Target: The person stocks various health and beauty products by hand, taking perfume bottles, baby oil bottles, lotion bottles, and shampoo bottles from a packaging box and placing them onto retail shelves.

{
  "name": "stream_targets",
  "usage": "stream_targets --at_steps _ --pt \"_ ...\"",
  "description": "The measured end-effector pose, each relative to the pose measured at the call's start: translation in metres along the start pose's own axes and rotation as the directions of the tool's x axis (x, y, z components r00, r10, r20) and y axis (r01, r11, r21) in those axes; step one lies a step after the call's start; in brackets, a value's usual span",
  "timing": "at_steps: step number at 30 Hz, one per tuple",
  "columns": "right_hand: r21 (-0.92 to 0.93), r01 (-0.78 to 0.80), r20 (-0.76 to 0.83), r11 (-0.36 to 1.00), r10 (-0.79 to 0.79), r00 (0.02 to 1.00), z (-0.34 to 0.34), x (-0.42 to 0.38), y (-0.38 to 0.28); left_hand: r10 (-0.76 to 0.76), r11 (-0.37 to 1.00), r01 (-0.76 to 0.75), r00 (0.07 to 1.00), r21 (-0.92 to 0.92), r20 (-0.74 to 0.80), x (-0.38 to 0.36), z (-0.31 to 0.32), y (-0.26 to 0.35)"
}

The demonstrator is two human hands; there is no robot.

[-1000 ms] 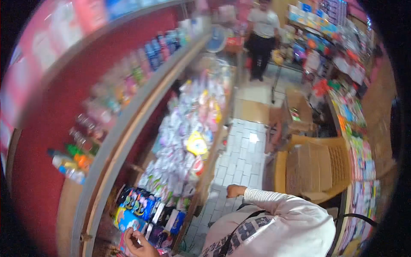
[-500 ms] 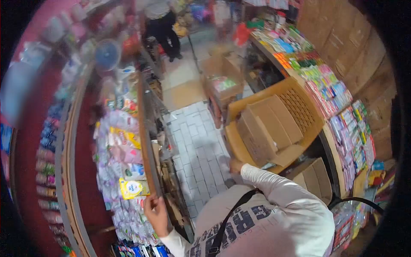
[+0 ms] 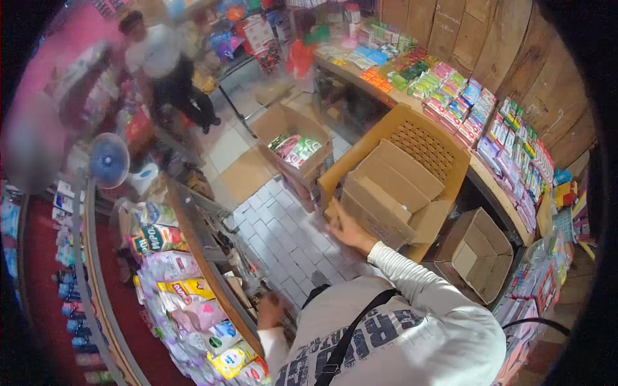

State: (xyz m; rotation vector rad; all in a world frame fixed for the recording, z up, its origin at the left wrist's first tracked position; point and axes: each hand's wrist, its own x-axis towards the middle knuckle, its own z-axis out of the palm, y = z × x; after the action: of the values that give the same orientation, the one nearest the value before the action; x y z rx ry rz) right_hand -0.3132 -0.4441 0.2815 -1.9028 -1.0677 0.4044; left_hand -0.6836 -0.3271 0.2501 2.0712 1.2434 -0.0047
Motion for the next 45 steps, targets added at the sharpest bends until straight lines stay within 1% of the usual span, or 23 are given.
stream_targets --at_steps 1,4,7,9,10,14,17,20,24,25,26,28,29,32,33,34,36,37,40,42,43,44,45 --pt "0.273 -0.24 0.069 0.932 0.23 0.971 -0.016 0.016 -0.031 0.005 1.0 -0.005 1.0 -0.02 0.004 0.015 -0.009 0.005" --pt "0.335 -0.042 -0.226 0.941 0.123 0.966 0.016 0.055 0.016 0.06 0.997 -0.063 0.997 -0.043 -0.051 0.074 -0.04 0.017" --pt "0.087 -0.087 -0.275 0.992 0.108 0.955 0.011 0.066 0.018 0.185 0.982 -0.184 0.983 0.048 -0.014 0.126 -0.06 0.032" --pt "0.014 -0.181 -0.233 0.983 0.179 0.956 0.01 0.056 0.029 0.16 0.987 -0.16 0.98 -0.005 0.118 0.156 -0.068 0.05" --pt "0.044 -0.238 -0.183 0.97 0.242 0.953 0.016 0.054 0.042 0.147 0.989 -0.145 0.971 -0.025 0.187 0.171 -0.071 0.06" --pt "0.086 -0.416 -0.078 0.905 0.422 0.903 0.031 0.068 0.062 0.264 0.931 -0.181 0.934 -0.317 0.239 0.231 -0.07 0.103" --pt "-0.003 -0.359 -0.083 0.933 0.358 0.93 0.032 0.099 0.069 0.29 0.916 -0.188 0.921 -0.354 0.259 0.289 -0.054 0.121" --pt "0.0 -0.403 -0.029 0.915 0.403 0.915 0.026 0.136 0.062 0.364 0.879 -0.253 0.903 -0.405 0.227 0.323 -0.064 0.17" --pt "0.015 -0.38 0.029 0.925 0.38 0.925 0.032 0.183 0.073 0.417 0.851 -0.296 0.883 -0.434 0.216 0.39 -0.048 0.197" --pt "-0.013 -0.402 0.039 0.915 0.402 0.915 0.035 0.19 0.072 0.301 0.893 -0.167 0.913 -0.418 0.276 0.396 -0.054 0.219" --pt "-0.044 -0.419 0.044 0.907 0.421 0.906 0.034 0.199 0.072 0.315 0.898 -0.192 0.908 -0.397 0.275 0.411 -0.052 0.228" --pt "0.004 -0.42 0.033 0.908 0.42 0.907 0.034 0.212 0.067 0.353 0.899 -0.247 0.897 -0.361 0.265 0.449 -0.037 0.236" --pt "0.03 -0.418 0.025 0.908 0.418 0.908 0.036 0.219 0.067 0.523 0.835 -0.444 0.824 -0.324 0.218 0.484 -0.015 0.221" --pt "-0.03 -0.313 -0.051 0.949 0.311 0.949 0.051 0.228 0.089 0.561 0.826 -0.557 0.799 -0.088 0.216 0.545 0.016 0.234" --pt "-0.029 -0.447 0.025 0.894 0.448 0.894 0.042 0.237 0.072 0.517 0.803 -0.582 0.788 0.129 0.335 0.55 0.008 0.264" --pt "-0.032 -0.472 0.004 0.881 0.472 0.882 0.048 0.239 0.07 0.486 0.81 -0.566 0.795 0.154 0.362 0.567 0.023 0.263" --pt "-0.054 -0.509 -0.043 0.859 0.507 0.861 0.054 0.245 0.072 0.528 0.715 -0.643 0.754 0.275 0.39 0.607 0.058 0.259" --pt "-0.023 -0.457 -0.116 0.889 0.451 0.885 0.061 0.247 0.078 0.512 0.681 -0.663 0.735 0.312 0.444 0.621 0.078 0.254" --pt "0.075 -0.564 -0.075 0.822 0.569 0.819 0.069 0.259 0.077 0.442 0.581 -0.705 0.692 0.406 0.57 0.652 0.107 0.259" --pt "0.068 -0.584 -0.123 0.809 0.588 0.8 0.077 0.262 0.082 0.367 0.553 -0.705 0.684 0.444 0.63 0.661 0.119 0.267" --pt "0.099 -0.601 -0.127 0.793 0.609 0.783 0.08 0.266 0.079 0.232 0.574 -0.671 0.683 0.47 0.692 0.671 0.137 0.262" --pt "0.13 -0.612 -0.134 0.78 0.626 0.769 0.081 0.272 0.078 0.27 0.545 -0.68 0.696 0.49 0.666 0.686 0.163 0.246" --pt "0.123 -0.648 -0.134 0.752 0.66 0.739 0.076 0.28 0.067 0.304 0.516 -0.687 0.705 0.511 0.641 0.705 0.206 0.206"
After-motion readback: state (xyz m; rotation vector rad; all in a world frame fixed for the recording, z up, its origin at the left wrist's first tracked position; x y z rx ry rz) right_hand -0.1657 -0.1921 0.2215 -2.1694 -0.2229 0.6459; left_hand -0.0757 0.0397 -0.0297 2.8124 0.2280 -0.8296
